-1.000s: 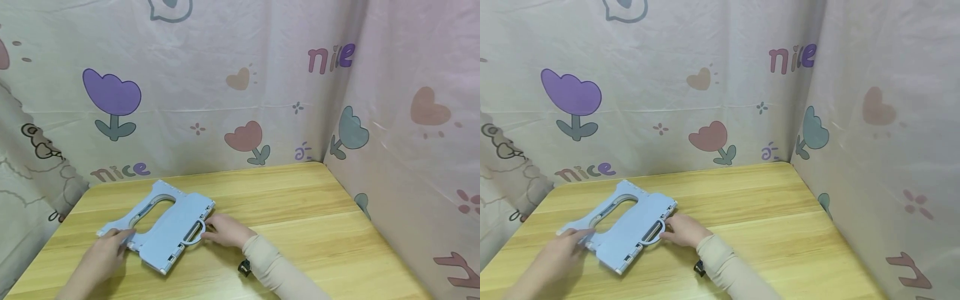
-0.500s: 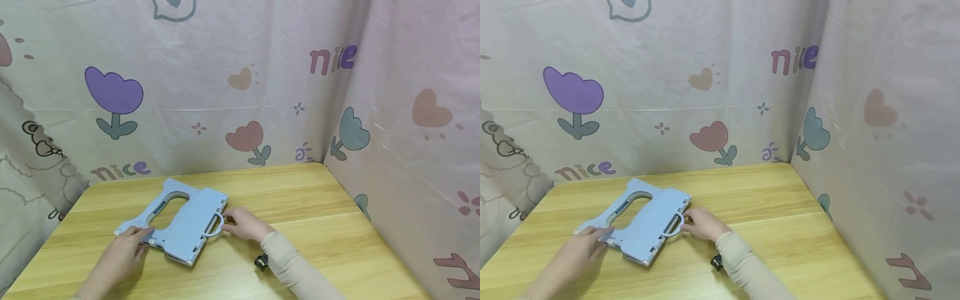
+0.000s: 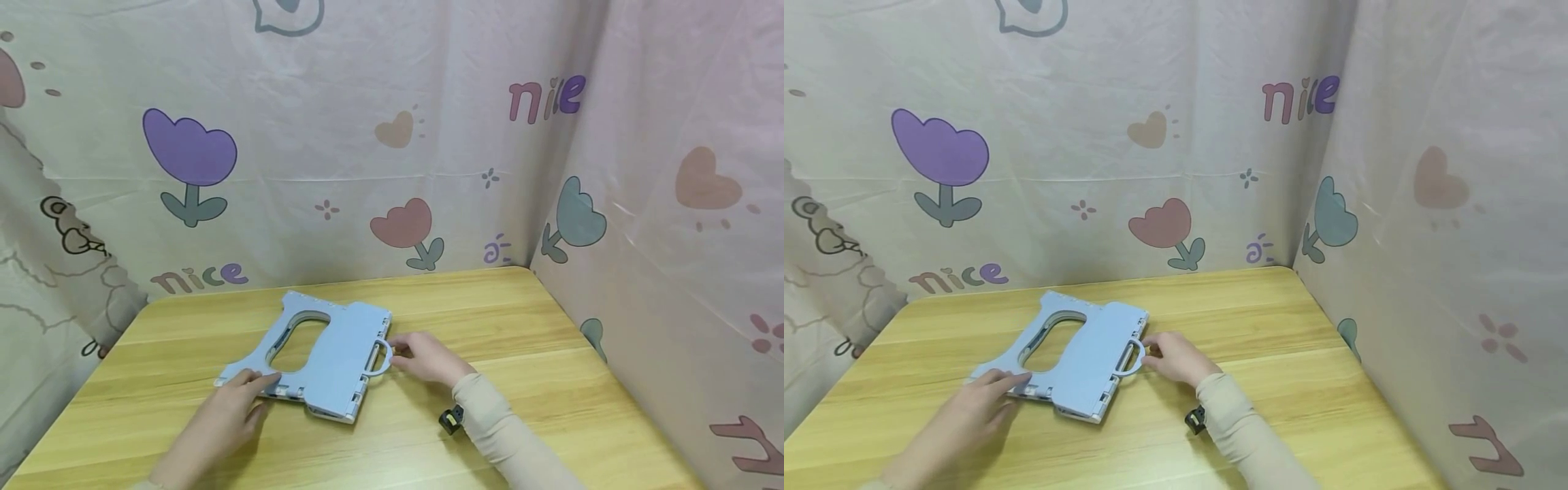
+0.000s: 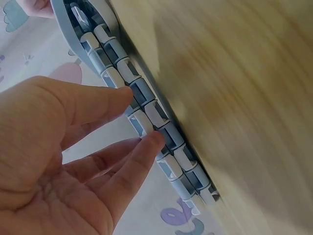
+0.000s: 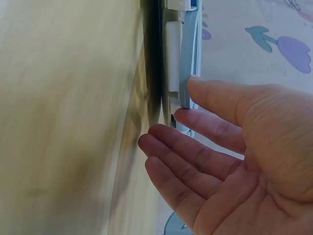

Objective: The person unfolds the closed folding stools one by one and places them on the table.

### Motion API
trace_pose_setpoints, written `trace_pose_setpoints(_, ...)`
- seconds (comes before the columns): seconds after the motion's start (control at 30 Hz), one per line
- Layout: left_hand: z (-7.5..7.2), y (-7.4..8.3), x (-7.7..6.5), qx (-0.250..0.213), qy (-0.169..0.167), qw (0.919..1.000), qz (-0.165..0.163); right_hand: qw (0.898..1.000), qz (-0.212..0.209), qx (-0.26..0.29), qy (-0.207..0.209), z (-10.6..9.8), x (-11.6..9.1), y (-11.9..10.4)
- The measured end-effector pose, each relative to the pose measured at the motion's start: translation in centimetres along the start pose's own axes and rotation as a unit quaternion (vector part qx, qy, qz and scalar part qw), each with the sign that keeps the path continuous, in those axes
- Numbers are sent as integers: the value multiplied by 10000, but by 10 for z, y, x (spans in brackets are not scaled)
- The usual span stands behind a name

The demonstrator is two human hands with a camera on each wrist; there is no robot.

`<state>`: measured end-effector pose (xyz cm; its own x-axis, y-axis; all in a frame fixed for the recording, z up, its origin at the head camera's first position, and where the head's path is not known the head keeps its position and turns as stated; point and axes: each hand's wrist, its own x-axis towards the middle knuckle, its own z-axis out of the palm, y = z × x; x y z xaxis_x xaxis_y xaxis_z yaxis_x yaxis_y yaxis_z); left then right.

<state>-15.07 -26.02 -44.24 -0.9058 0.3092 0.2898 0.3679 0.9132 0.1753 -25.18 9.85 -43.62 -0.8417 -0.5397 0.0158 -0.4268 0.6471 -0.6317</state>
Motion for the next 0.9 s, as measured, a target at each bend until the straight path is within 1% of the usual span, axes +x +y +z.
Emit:
trace_pose_setpoints(0.13,1,9,2,-51,67,9999,105,9997,137,209,47,-5,-3,5)
trace_pose_setpoints(0.2,2,14,3,-71,48,9999,117,9993,205,314,85,-7,-4,8)
trace_pose_setpoints(0.33,4,24,4,-24,-45,9999,95,9983,401,384,189,-9,-6,14)
trace_pose_setpoints(0.43,7,31,4,80,-70,9999,79,9975,540,337,304,-11,-7,19)
trace_pose_setpoints(0.73,10,46,6,212,99,9996,183,9954,699,393,525,-14,-11,31)
trace_pose_setpoints(0.9,11,55,7,203,207,9988,395,9932,830,548,603,-16,-12,37)
